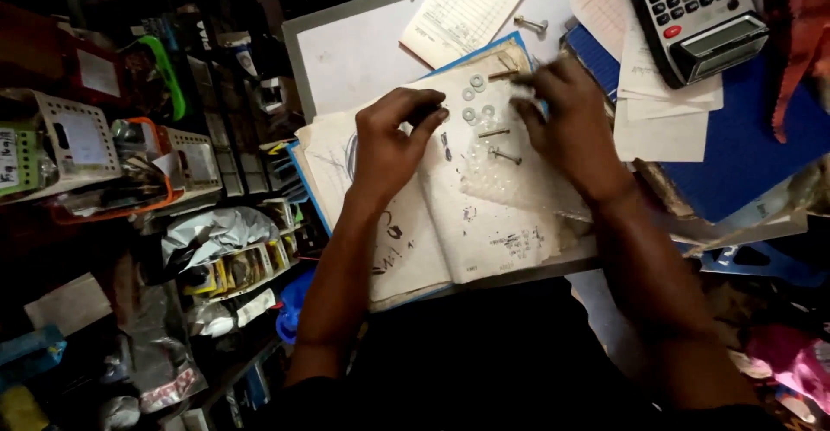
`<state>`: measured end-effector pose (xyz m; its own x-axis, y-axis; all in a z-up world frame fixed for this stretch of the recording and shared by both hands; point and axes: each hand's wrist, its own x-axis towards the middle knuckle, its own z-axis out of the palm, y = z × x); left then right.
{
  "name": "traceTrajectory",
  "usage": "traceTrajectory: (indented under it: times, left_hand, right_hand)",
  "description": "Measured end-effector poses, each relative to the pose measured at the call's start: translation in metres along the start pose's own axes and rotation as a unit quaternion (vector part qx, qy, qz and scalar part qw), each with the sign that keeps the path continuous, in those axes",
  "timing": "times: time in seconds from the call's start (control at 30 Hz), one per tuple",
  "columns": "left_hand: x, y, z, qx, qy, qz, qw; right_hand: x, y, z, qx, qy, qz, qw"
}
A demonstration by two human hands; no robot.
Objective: The person is organizing small hardware components like screws and washers by picking them up and placing them onto a notebook and bubble wrap.
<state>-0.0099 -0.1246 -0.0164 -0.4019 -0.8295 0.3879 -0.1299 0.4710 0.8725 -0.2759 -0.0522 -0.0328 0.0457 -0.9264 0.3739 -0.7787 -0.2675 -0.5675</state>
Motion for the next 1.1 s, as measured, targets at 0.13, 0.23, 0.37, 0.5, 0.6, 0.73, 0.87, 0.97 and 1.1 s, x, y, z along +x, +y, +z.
traceTrajectory:
  times: [0.13, 0.23, 0.37, 0.5, 0.6, 0.73, 0.87, 0.97, 1.1]
  left_hand:
    - [0.003, 0.004, 0.007, 0.022, -0.028, -0.011, 0.999]
    - [0.004, 0.005, 0.012, 0.020, -0.044, -0.011, 0.999]
    - [0.007, 0.001, 0.022, 0.023, -0.055, -0.001, 0.998]
    - [0.015, -0.001, 0.033, -0.038, -0.011, 0.009, 0.999]
    - [0.019, 0.005, 0.037, -0.068, -0.005, 0.012, 0.998]
    - [0.021, 0.003, 0.034, -0.079, -0.030, 0.017, 0.996]
    - [0.023, 0.006, 0.032, -0.081, -0.061, 0.007, 0.995]
    - [0.021, 0.014, 0.031, -0.071, -0.078, -0.004, 0.994]
    - [0.017, 0.021, 0.033, -0.077, -0.099, -0.031, 0.992]
  right_hand:
    - [0.020, 0.004, 0.015, -0.036, -0.017, 0.032, 0.999]
    - [0.021, 0.017, 0.031, -0.089, 0.014, -0.007, 0.996]
    - [0.019, 0.017, 0.031, -0.111, -0.004, 0.002, 0.994]
    - [0.007, 0.016, 0.031, 0.014, 0.013, -0.001, 1.000]
    - [0.005, -0.019, 0.012, 0.079, 0.027, -0.001, 0.996]
    - [-0.001, -0.019, 0.009, 0.103, 0.059, -0.006, 0.993]
    - [-0.003, -0.017, 0.011, 0.122, 0.082, -0.011, 0.989]
    - [-0.003, -0.021, 0.009, 0.117, 0.096, -0.029, 0.988]
    - [-0.011, -0.027, 0.011, 0.089, 0.131, -0.050, 0.986]
